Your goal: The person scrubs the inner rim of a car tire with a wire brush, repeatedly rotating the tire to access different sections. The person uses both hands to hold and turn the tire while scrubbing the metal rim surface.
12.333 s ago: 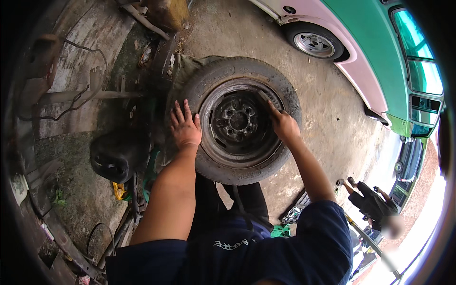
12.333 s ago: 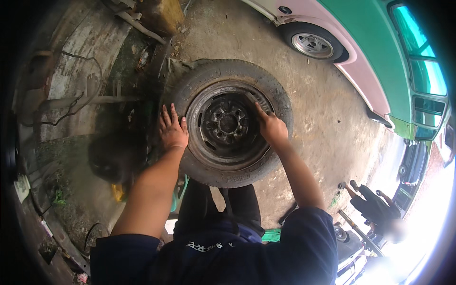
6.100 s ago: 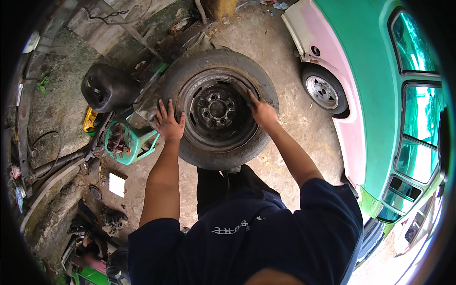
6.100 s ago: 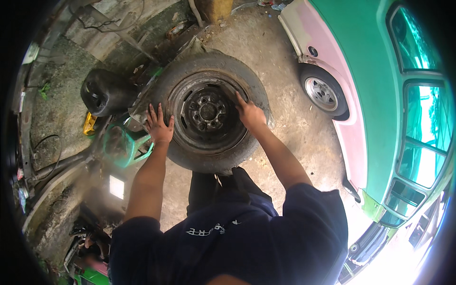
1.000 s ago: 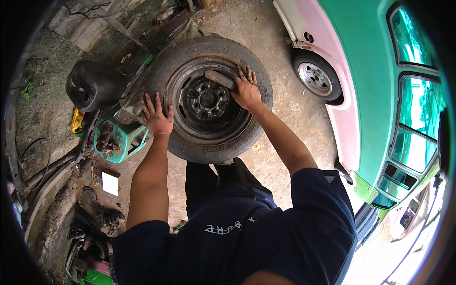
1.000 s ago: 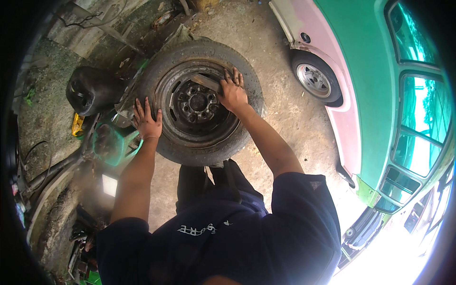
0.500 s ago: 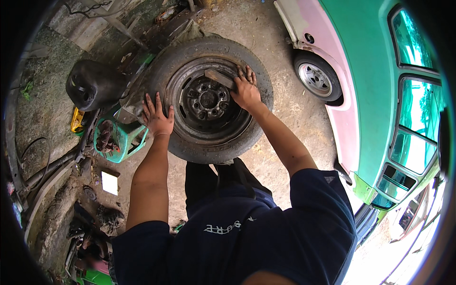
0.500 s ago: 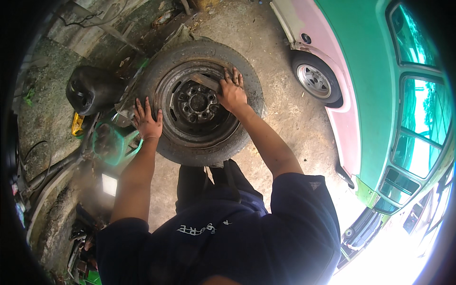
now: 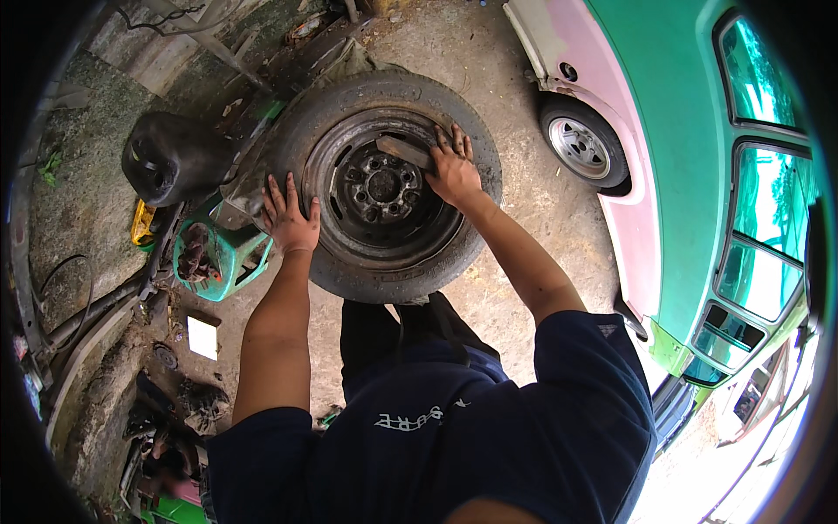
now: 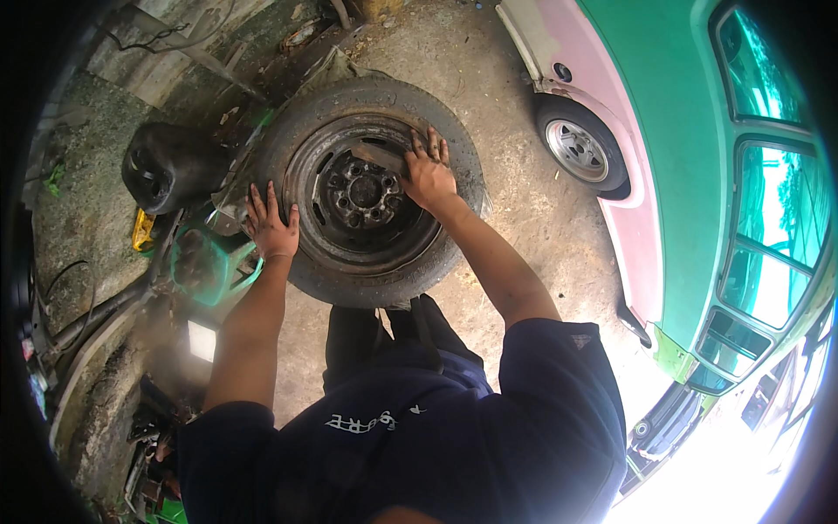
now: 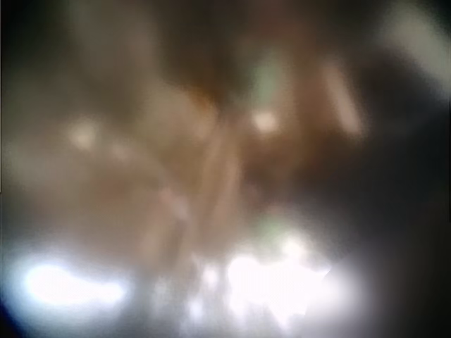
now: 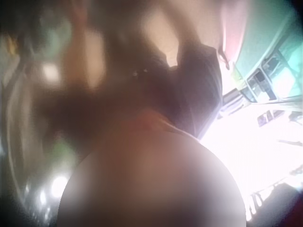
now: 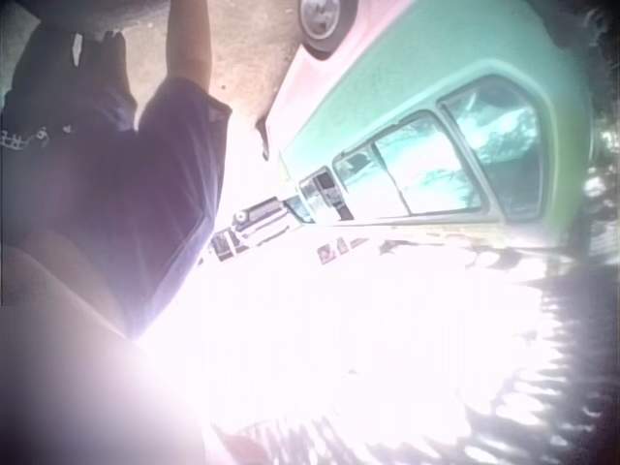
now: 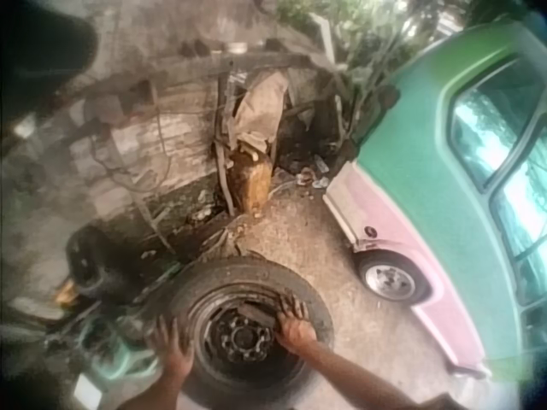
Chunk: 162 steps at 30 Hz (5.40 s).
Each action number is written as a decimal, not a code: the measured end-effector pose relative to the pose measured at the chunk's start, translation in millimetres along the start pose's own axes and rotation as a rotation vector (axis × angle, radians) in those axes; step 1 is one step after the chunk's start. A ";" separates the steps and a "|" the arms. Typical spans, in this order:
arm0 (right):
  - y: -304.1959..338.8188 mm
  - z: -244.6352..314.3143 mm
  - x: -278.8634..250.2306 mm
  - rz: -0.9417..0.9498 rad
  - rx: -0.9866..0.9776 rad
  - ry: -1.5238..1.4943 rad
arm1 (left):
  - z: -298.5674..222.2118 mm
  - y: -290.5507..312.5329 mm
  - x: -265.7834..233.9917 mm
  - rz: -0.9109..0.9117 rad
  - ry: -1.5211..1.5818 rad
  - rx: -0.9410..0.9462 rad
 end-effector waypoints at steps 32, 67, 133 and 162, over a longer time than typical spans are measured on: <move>-15.8 -5.7 0.3 -0.083 0.162 -0.208 | 0.1 1.8 -1.6 -0.078 0.047 0.034; 78.1 -19.3 10.9 -0.195 0.611 -0.524 | -5.7 1.6 -7.1 0.022 0.064 0.040; 6.3 -10.0 -3.0 -0.097 0.551 -0.225 | -6.0 1.3 -4.4 -0.021 0.053 0.072; 25.7 -29.6 -5.1 -0.024 0.612 -0.273 | -7.7 2.2 -6.8 -0.004 0.043 0.057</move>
Point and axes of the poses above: each hand's wrist, its own y-axis away from the middle knuckle, its own x-axis out of the palm, z = x × y, the point moved 9 cm from there along -y, towards the middle knuckle, and after that the axes turned 5 degrees about y, right-handed, at the moved point
